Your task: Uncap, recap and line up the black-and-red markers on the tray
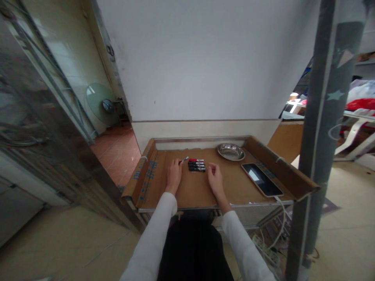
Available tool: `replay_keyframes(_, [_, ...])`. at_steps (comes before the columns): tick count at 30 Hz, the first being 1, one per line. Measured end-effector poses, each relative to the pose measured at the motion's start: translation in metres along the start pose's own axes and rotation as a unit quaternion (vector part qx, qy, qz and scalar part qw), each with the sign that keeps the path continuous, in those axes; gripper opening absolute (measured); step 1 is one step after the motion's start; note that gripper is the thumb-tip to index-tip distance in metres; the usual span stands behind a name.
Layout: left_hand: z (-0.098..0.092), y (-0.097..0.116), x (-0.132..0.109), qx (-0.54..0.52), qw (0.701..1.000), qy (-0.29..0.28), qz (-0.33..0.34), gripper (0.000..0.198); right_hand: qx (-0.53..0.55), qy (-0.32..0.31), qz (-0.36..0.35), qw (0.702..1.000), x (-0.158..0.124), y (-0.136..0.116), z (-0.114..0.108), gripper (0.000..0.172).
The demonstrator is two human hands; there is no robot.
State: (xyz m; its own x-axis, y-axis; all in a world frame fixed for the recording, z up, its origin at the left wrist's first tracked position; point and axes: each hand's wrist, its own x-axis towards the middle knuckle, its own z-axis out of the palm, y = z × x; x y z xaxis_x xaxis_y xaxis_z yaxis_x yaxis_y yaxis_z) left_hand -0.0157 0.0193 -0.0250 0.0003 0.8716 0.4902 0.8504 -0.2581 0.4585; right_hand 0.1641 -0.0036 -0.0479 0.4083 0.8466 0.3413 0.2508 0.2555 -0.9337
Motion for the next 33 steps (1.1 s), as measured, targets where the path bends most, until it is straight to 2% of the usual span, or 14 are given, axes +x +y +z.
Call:
replay_keyframes(2, [-0.003, 0.006, -0.004, -0.080, 0.993, -0.027, 0.086, 0.022, 0.038, -0.016, 0.003, 0.999, -0.001, -0.003, 0.001, 0.037])
replay_keyframes(4, [-0.006, 0.012, -0.008, -0.118, 0.978, -0.062, 0.163, 0.021, 0.083, -0.045, 0.010, 0.995, -0.001, -0.007, 0.002, 0.038])
replay_keyframes(8, [-0.006, 0.022, -0.014, -0.130, 0.960, -0.088, 0.230, 0.022, 0.192, -0.157, 0.076, 0.966, -0.001, -0.011, 0.003, 0.036])
replay_keyframes(10, [-0.004, 0.025, -0.016, -0.144, 0.959, -0.064, 0.236, 0.026, 0.244, -0.187, 0.109, 0.945, -0.002, -0.012, 0.001, 0.033])
replay_keyframes(15, [0.000, 0.026, -0.015, -0.179, 0.957, 0.040, 0.226, 0.029, 0.332, -0.204, 0.183, 0.903, -0.002, -0.011, -0.005, 0.028])
replay_keyframes(18, [0.000, 0.026, -0.015, -0.177, 0.951, 0.039, 0.249, 0.027, 0.356, -0.195, 0.205, 0.891, -0.001, -0.007, -0.006, 0.027])
replay_keyframes(26, [0.004, 0.024, -0.013, -0.195, 0.942, 0.028, 0.270, 0.014, 0.343, -0.191, 0.192, 0.899, 0.000, 0.000, -0.002, 0.021])
replay_keyframes(33, [-0.007, 0.024, -0.013, -0.206, 0.948, 0.089, 0.224, 0.012, 0.350, -0.150, 0.169, 0.909, 0.002, -0.001, -0.001, 0.018])
